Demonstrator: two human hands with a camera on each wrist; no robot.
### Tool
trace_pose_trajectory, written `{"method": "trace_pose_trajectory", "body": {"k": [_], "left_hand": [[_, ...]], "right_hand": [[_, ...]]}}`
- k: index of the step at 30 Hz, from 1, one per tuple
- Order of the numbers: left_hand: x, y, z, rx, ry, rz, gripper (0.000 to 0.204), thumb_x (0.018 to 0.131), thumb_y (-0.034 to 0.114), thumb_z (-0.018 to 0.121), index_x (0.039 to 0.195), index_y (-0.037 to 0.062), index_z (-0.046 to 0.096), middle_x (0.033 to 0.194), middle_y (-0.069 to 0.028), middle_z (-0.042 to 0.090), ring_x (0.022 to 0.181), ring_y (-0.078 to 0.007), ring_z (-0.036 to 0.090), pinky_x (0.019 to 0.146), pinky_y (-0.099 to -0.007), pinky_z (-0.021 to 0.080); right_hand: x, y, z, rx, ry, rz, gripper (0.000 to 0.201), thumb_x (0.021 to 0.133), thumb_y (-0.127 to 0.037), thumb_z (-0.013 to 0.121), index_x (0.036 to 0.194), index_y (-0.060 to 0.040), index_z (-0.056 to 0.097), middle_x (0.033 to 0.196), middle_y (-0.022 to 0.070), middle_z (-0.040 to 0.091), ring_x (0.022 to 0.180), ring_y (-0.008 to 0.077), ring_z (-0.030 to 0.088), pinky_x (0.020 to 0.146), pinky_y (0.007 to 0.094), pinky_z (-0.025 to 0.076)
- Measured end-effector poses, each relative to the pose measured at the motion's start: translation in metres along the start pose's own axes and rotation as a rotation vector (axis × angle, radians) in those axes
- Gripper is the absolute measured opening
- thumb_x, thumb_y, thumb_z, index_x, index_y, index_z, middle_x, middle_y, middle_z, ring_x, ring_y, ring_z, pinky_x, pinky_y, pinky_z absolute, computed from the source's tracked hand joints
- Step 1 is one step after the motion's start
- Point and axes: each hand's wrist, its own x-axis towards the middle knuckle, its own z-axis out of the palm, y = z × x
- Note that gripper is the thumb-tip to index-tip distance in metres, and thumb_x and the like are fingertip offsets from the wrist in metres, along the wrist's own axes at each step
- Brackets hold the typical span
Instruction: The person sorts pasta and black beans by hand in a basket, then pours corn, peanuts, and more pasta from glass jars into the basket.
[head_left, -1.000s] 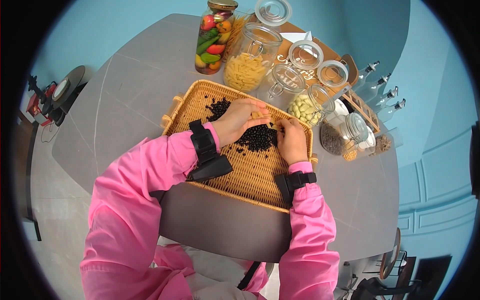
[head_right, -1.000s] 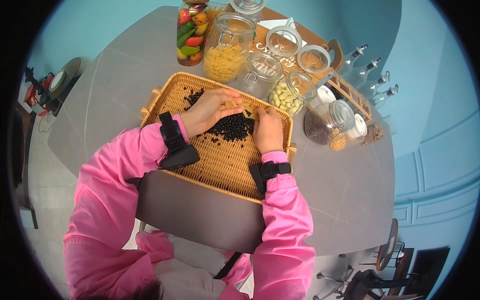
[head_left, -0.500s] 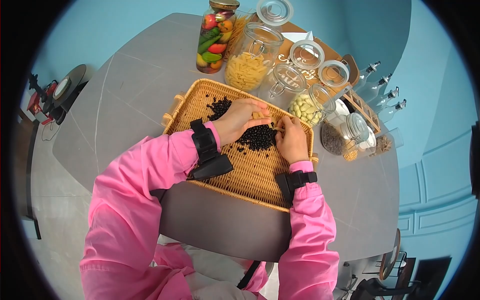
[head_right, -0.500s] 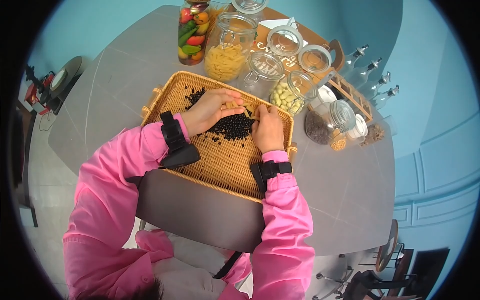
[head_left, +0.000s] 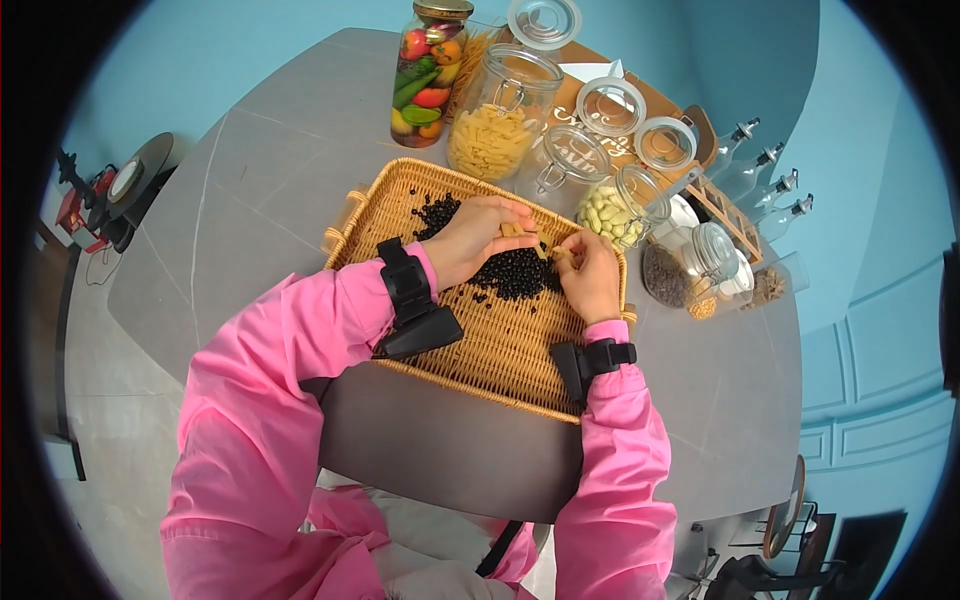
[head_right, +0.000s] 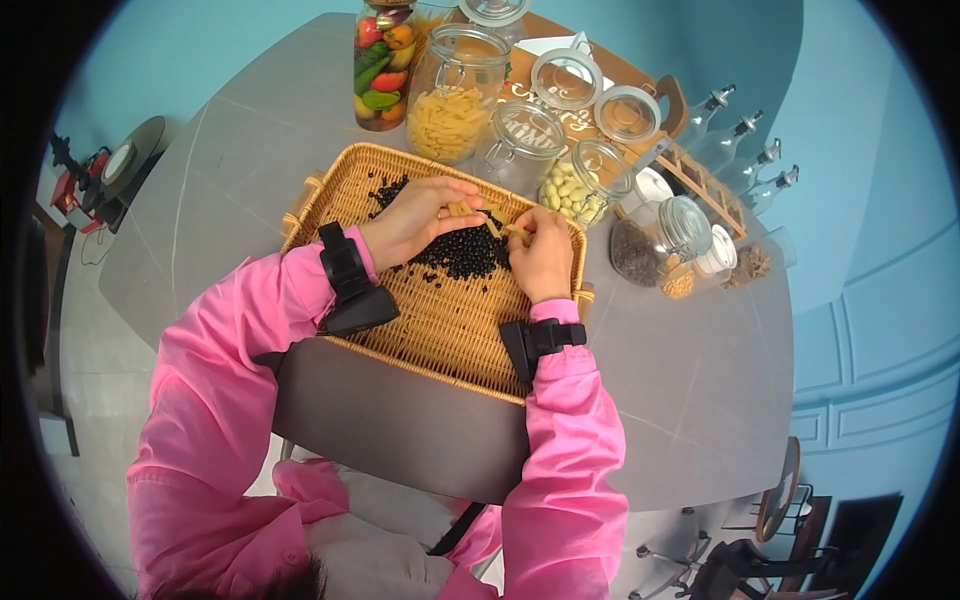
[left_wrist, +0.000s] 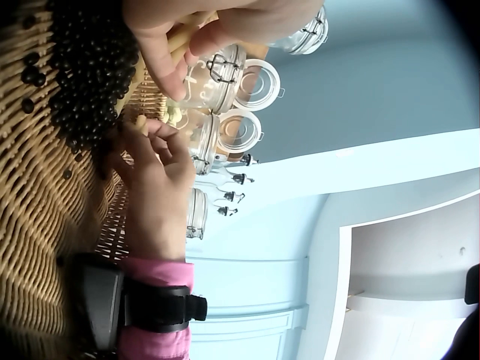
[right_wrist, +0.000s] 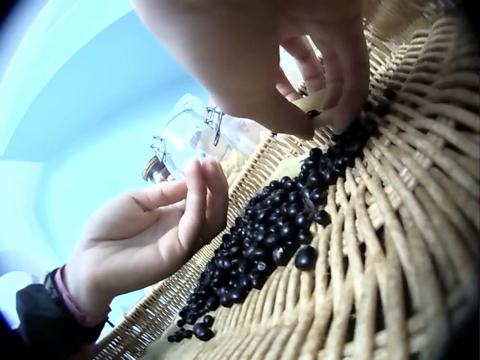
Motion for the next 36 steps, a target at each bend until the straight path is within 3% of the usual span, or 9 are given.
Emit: {"method": "trace_pose_trajectory", "body": {"k": [2,3,5,9,18,20,27,29,36], "left_hand": [[-0.001,0.001,0.001,0.009,0.005,0.002,0.016,0.087,-0.001,0.046,0.100,-0.0069,0.051,0.096,-0.0151,0.056,0.089,-0.0239,0.061,0.085,-0.0328,0.053],[-0.001,0.001,0.000,0.009,0.006,0.002,0.016,0.087,-0.001,0.046,0.100,-0.0069,0.051,0.096,-0.0151,0.056,0.089,-0.0239,0.061,0.085,-0.0328,0.053],[0.000,0.001,-0.001,0.010,-0.007,0.001,0.016,0.087,-0.001,0.044,0.101,-0.0069,0.051,0.096,-0.0150,0.056,0.090,-0.0245,0.061,0.085,-0.0326,0.053],[-0.002,0.002,0.000,0.032,0.001,-0.012,0.016,0.088,-0.001,0.043,0.101,-0.0066,0.051,0.096,-0.0152,0.057,0.092,-0.0251,0.061,0.086,-0.0327,0.053],[-0.001,0.000,-0.001,0.077,-0.006,-0.029,0.020,0.094,0.005,0.039,0.106,-0.0076,0.050,0.102,-0.0167,0.056,0.096,-0.0260,0.060,0.088,-0.0333,0.052],[0.000,0.000,-0.001,0.092,-0.020,-0.039,0.020,0.094,0.006,0.040,0.105,-0.0074,0.051,0.103,-0.0164,0.056,0.096,-0.0262,0.060,0.089,-0.0335,0.051],[-0.004,0.000,0.002,0.211,-0.117,-0.134,0.019,0.094,0.007,0.043,0.103,-0.0047,0.054,0.090,-0.0108,0.058,0.083,-0.0195,0.061,0.077,-0.0290,0.053],[-0.005,-0.001,0.003,0.263,-0.197,-0.183,0.018,0.094,0.009,0.046,0.103,-0.0026,0.056,0.082,-0.0065,0.058,0.073,-0.0151,0.060,0.068,-0.0254,0.051],[-0.008,0.001,0.009,0.336,-0.224,-0.254,0.020,0.092,0.021,0.055,0.097,0.0016,0.058,0.076,-0.0027,0.055,0.062,-0.0117,0.056,0.054,-0.0222,0.044]], "right_hand": [[0.001,-0.003,-0.005,0.110,0.054,0.040,0.016,0.074,-0.001,0.065,0.088,-0.0008,0.057,0.083,0.0110,0.056,0.072,0.0228,0.059,0.065,0.0348,0.050],[0.002,-0.003,-0.005,0.110,0.053,0.040,0.016,0.074,-0.001,0.065,0.088,-0.0008,0.057,0.083,0.0110,0.056,0.072,0.0228,0.059,0.065,0.0348,0.050],[0.004,-0.002,-0.006,0.521,0.016,0.227,0.013,0.081,0.000,0.061,0.093,0.0018,0.056,0.085,0.0079,0.057,0.069,0.0142,0.059,0.058,0.0270,0.052],[0.005,0.001,-0.005,0.797,0.027,0.297,0.011,0.086,0.001,0.056,0.097,0.0049,0.054,0.088,0.0071,0.058,0.070,0.0121,0.060,0.056,0.0233,0.055],[0.006,0.001,-0.013,1.212,-0.057,0.500,0.015,0.087,0.000,0.057,0.101,0.0034,0.055,0.087,0.0074,0.059,0.078,0.0139,0.061,0.073,0.0270,0.057],[0.007,0.005,-0.013,1.412,-0.172,0.532,0.015,0.088,0.000,0.057,0.102,0.0027,0.055,0.089,0.0081,0.060,0.081,0.0153,0.061,0.078,0.0278,0.056],[0.006,0.008,-0.009,1.509,-0.222,0.549,0.016,0.088,-0.001,0.057,0.103,0.0023,0.054,0.095,0.0109,0.061,0.086,0.0173,0.062,0.081,0.0279,0.055],[0.005,0.006,-0.009,1.403,-0.146,0.525,0.017,0.088,0.000,0.057,0.104,0.0025,0.055,0.098,0.0116,0.061,0.088,0.0179,0.063,0.081,0.0275,0.055],[0.003,-0.005,-0.009,1.319,-0.123,0.495,0.019,0.085,0.001,0.060,0.103,0.0038,0.055,0.094,0.0114,0.063,0.084,0.0185,0.065,0.077,0.0248,0.056]]}}
